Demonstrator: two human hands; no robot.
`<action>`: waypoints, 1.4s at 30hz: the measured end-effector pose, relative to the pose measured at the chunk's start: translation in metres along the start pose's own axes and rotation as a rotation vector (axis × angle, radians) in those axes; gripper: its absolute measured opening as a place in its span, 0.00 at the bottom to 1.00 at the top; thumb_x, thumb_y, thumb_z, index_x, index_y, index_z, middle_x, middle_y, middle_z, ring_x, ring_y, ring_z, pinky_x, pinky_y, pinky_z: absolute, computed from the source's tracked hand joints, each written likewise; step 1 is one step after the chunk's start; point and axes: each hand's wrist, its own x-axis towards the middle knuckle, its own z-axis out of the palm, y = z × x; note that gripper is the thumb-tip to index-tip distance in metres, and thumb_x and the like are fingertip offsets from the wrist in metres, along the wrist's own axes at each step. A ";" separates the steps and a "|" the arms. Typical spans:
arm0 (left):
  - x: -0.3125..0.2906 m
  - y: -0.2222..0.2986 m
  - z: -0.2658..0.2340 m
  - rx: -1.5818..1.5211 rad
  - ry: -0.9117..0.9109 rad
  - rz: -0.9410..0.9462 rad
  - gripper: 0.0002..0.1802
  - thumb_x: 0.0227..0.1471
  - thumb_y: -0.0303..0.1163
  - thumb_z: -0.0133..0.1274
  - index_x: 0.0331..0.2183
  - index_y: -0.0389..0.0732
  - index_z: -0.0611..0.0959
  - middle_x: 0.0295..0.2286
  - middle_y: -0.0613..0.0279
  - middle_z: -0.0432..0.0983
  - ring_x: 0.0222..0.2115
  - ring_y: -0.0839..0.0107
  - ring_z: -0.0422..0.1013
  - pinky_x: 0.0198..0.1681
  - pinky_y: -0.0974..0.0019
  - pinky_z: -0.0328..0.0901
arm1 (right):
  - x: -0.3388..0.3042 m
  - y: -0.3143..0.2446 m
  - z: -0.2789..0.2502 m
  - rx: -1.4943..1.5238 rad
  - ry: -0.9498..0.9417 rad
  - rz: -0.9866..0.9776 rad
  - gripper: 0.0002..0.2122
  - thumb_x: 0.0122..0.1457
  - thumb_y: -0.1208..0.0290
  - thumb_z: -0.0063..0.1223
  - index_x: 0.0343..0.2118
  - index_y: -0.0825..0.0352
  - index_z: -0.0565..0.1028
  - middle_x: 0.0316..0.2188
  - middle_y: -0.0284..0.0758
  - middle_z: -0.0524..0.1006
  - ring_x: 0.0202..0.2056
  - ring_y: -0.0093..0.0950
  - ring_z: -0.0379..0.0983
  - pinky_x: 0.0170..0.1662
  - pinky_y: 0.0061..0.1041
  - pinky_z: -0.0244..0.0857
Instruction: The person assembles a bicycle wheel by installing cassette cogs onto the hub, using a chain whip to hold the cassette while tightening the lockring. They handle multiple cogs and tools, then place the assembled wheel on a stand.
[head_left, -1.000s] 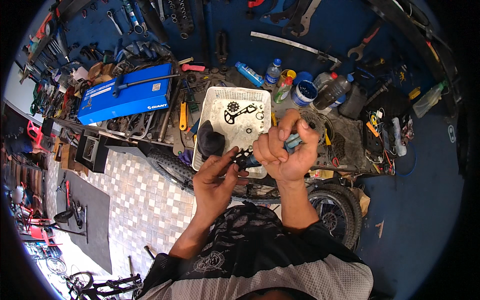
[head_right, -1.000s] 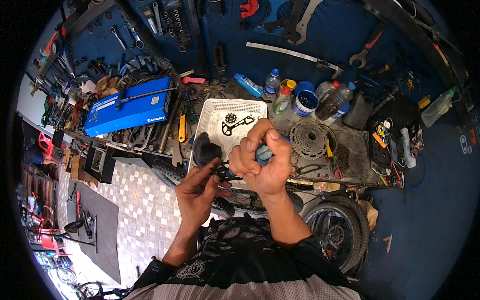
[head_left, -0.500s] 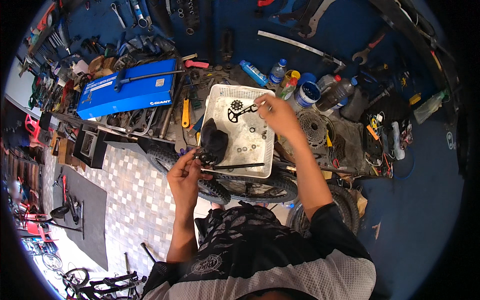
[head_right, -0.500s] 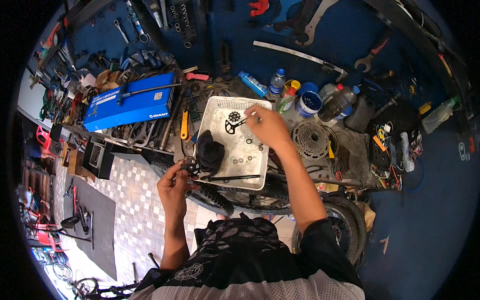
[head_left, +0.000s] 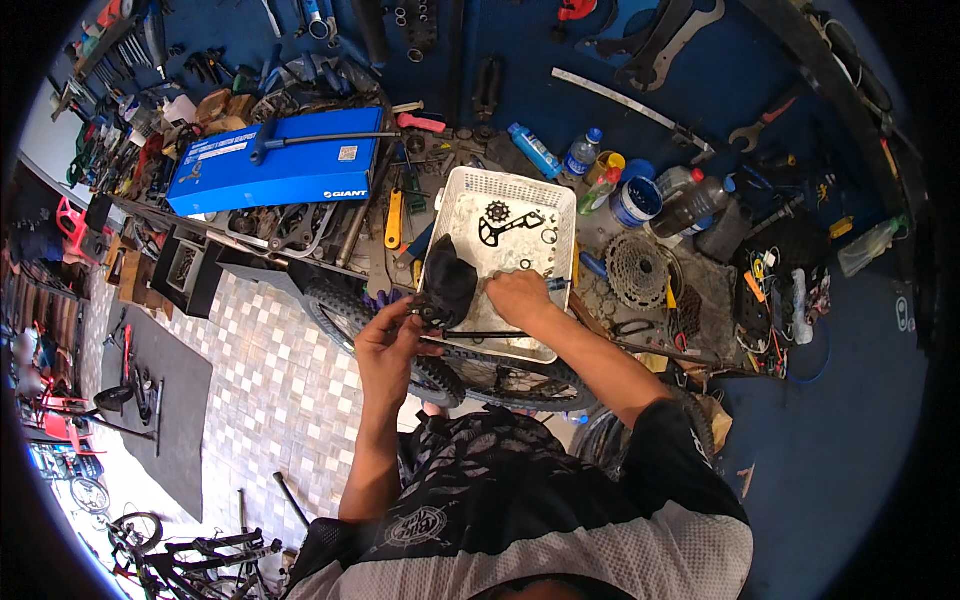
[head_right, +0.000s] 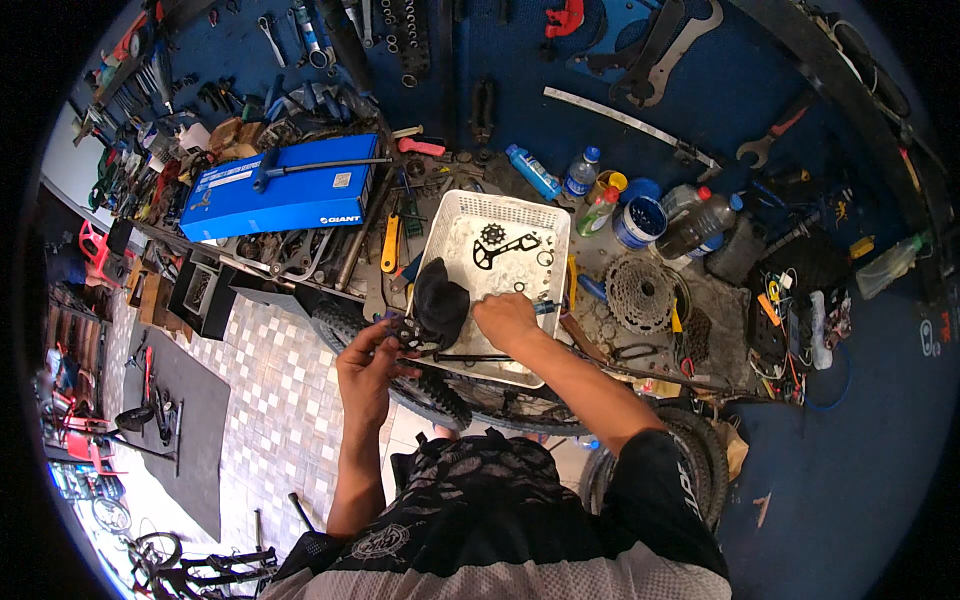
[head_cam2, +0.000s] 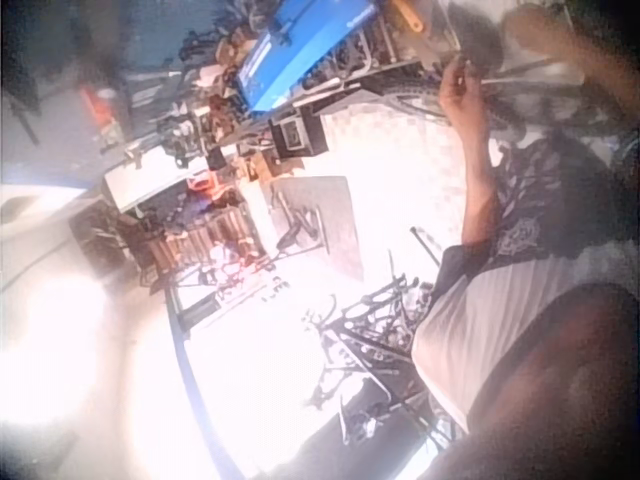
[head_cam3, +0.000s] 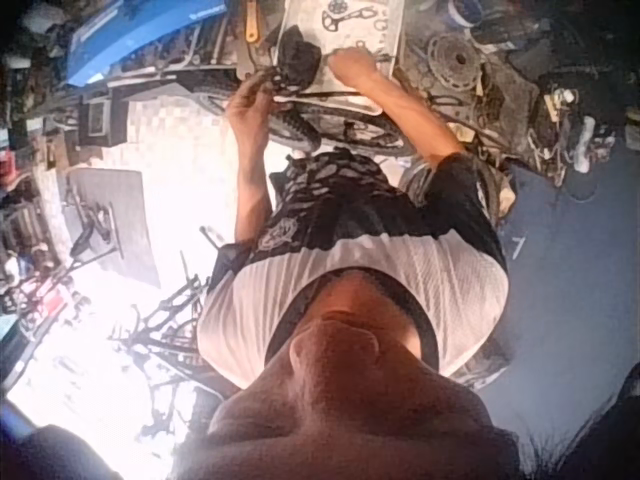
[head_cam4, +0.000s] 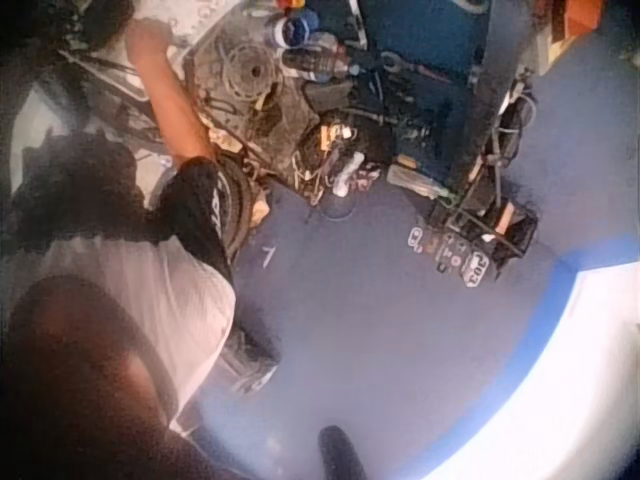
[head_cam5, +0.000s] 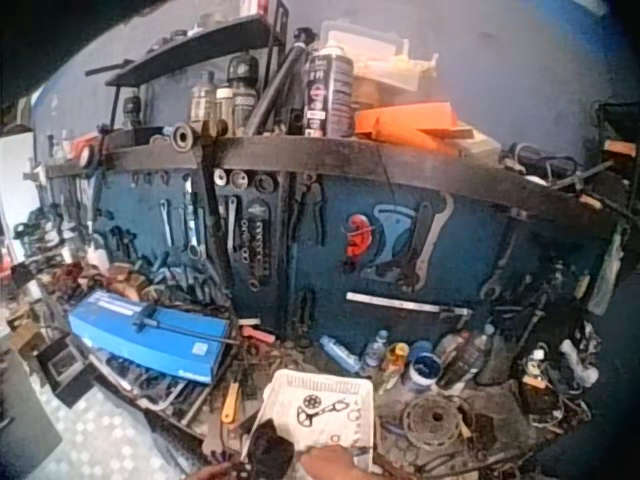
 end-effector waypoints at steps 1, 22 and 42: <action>0.001 0.000 0.001 0.010 0.001 0.000 0.16 0.64 0.23 0.52 0.52 0.30 0.79 0.39 0.53 0.81 0.34 0.64 0.82 0.32 0.64 0.80 | -0.001 -0.002 -0.004 -0.002 -0.016 0.017 0.09 0.56 0.74 0.54 0.36 0.66 0.83 0.37 0.41 0.84 0.40 0.41 0.83 0.42 0.40 0.76; 0.015 -0.003 0.045 0.047 -0.131 0.069 0.10 0.64 0.22 0.52 0.45 0.27 0.81 0.38 0.53 0.81 0.33 0.65 0.81 0.32 0.63 0.81 | -0.064 -0.001 -0.064 1.890 -0.028 -0.113 0.13 0.61 0.72 0.62 0.47 0.69 0.81 0.31 0.28 0.79 0.21 0.13 0.66 0.21 0.16 0.58; -0.004 -0.034 0.001 0.055 -0.210 -0.191 0.05 0.60 0.23 0.58 0.38 0.31 0.81 0.31 0.57 0.82 0.30 0.68 0.81 0.30 0.63 0.80 | -0.076 0.026 -0.071 0.976 0.167 0.087 0.10 0.58 0.67 0.65 0.39 0.66 0.84 0.34 0.39 0.84 0.36 0.28 0.81 0.46 0.29 0.72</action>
